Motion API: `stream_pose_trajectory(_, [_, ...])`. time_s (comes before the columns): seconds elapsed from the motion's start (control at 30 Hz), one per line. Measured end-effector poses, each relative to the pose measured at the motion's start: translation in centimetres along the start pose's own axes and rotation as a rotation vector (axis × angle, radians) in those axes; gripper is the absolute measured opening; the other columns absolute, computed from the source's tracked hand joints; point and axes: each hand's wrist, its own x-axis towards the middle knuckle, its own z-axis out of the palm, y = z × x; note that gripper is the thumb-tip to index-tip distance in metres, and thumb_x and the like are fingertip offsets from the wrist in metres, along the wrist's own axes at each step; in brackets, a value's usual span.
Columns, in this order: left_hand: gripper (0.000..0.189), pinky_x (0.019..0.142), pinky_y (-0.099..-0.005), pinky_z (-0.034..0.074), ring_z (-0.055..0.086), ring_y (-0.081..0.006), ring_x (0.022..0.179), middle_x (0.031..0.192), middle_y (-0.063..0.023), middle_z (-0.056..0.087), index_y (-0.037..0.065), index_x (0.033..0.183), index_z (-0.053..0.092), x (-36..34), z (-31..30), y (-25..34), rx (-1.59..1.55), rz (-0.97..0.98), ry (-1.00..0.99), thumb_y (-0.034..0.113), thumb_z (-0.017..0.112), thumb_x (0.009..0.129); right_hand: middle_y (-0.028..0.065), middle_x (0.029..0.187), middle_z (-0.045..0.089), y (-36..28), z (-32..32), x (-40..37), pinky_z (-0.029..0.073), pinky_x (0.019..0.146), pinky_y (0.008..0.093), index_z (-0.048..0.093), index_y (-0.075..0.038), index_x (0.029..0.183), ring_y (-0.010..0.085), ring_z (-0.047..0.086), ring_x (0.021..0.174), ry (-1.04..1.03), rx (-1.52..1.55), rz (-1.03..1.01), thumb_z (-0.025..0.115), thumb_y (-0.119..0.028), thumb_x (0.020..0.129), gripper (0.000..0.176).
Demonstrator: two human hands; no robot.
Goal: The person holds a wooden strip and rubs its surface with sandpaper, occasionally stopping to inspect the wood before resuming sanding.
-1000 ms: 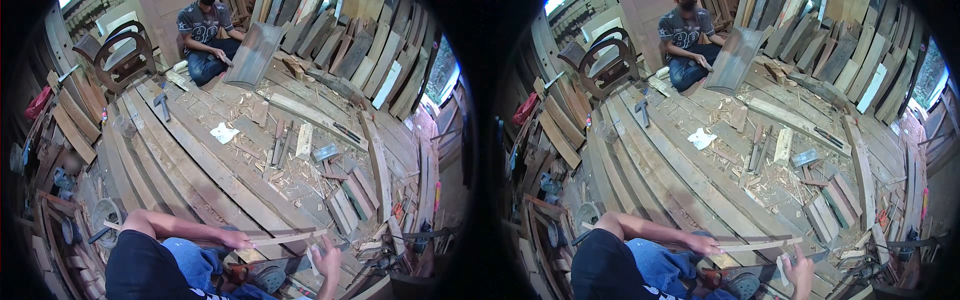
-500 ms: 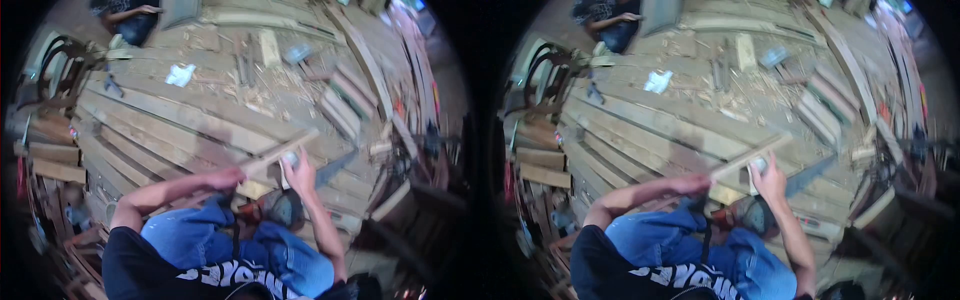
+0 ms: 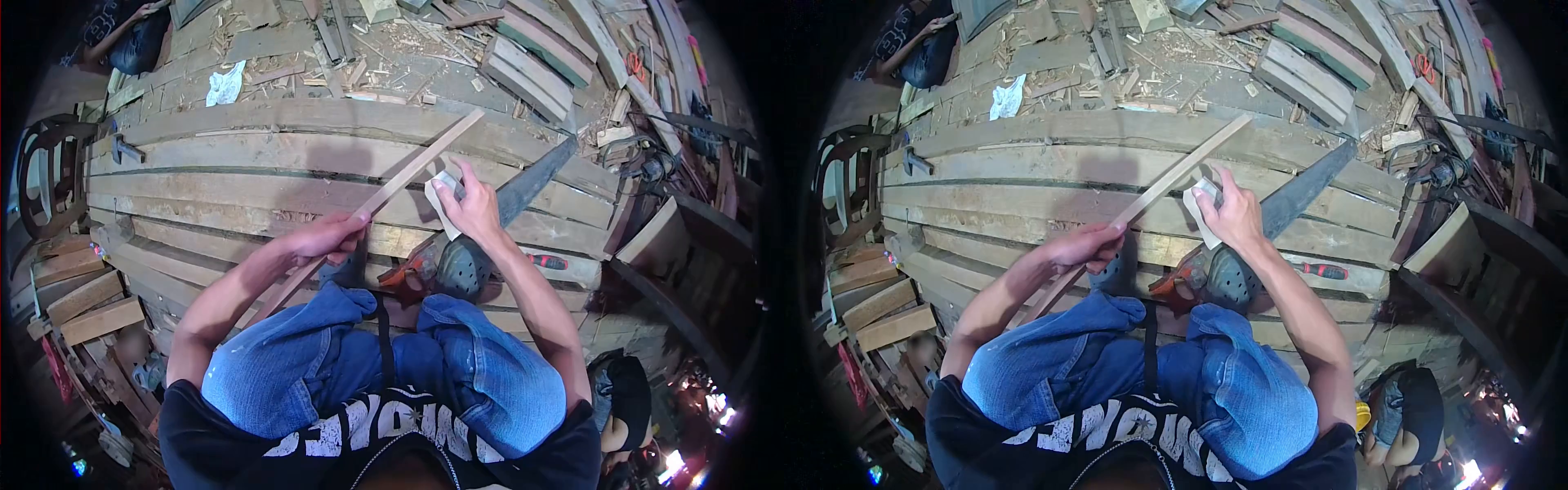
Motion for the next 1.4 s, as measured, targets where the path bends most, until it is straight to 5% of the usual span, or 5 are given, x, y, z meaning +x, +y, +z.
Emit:
stream_pose_trajectory(0.27, [0.045, 0.044, -0.0237, 0.027, 0.032, -0.0074, 0.050, 0.062, 0.0058, 0.032, 0.010, 0.083, 0.046, -0.2, -0.3, 0.8, 0.034, -0.032, 0.017, 0.051, 0.040, 0.101, 0.0217, 0.074, 0.066, 0.7, 0.4, 0.6, 0.052, 0.064, 0.0468, 0.038, -0.017, 0.144, 0.0399, 0.066, 0.067, -0.029, -0.012, -0.116, 0.064, -0.031, 0.084, 0.067])
stream_pose_trajectory(0.77, [0.045, 0.043, -0.0231, 0.028, 0.029, -0.0071, 0.045, 0.057, 0.0063, 0.028, 0.010, 0.083, 0.044, -1.0, 0.1, 1.7, -0.115, -0.086, -0.048, 0.051, 0.038, 0.101, 0.0163, 0.080, 0.068, -1.6, -0.3, -0.2, 0.054, 0.064, 0.0450, 0.036, -0.024, 0.146, 0.0351, 0.067, 0.069, -0.216, -0.174, -0.187, 0.066, -0.031, 0.085, 0.069])
stream_pose_trajectory(0.87, [0.045, 0.042, -0.0229, 0.027, 0.028, -0.0066, 0.045, 0.057, 0.0063, 0.028, 0.010, 0.083, 0.043, -0.7, 0.0, 1.5, -0.118, -0.074, -0.051, 0.051, 0.038, 0.101, 0.0169, 0.067, 0.065, -1.8, -0.4, -0.2, 0.052, 0.059, 0.0454, 0.038, -0.027, 0.146, 0.0378, 0.064, 0.062, -0.157, -0.151, -0.264, 0.067, -0.034, 0.084, 0.068])
stream_pose_trajectory(1.03, [0.044, 0.042, -0.0228, 0.026, 0.029, -0.0060, 0.047, 0.060, 0.0061, 0.030, 0.010, 0.082, 0.042, -0.5, -0.3, 1.1, -0.028, -0.038, -0.027, 0.050, 0.039, 0.101, 0.0164, 0.079, 0.068, -1.4, -0.4, -0.2, 0.054, 0.062, 0.0456, 0.041, -0.027, 0.144, 0.0370, 0.065, 0.066, -0.168, -0.162, -0.320, 0.066, -0.035, 0.084, 0.065])
stream_pose_trajectory(1.4, [0.042, 0.043, -0.0229, 0.025, 0.026, -0.0056, 0.052, 0.066, 0.0057, 0.031, 0.011, 0.080, 0.040, -1.1, 1.0, 1.3, 0.074, 0.003, 0.013, 0.046, 0.039, 0.102, 0.0162, 0.075, 0.068, -1.4, -3.4, 0.8, 0.053, 0.068, 0.0484, 0.045, -0.023, 0.140, 0.0383, 0.066, 0.071, -0.261, -0.295, -0.144, 0.069, -0.032, 0.082, 0.064])
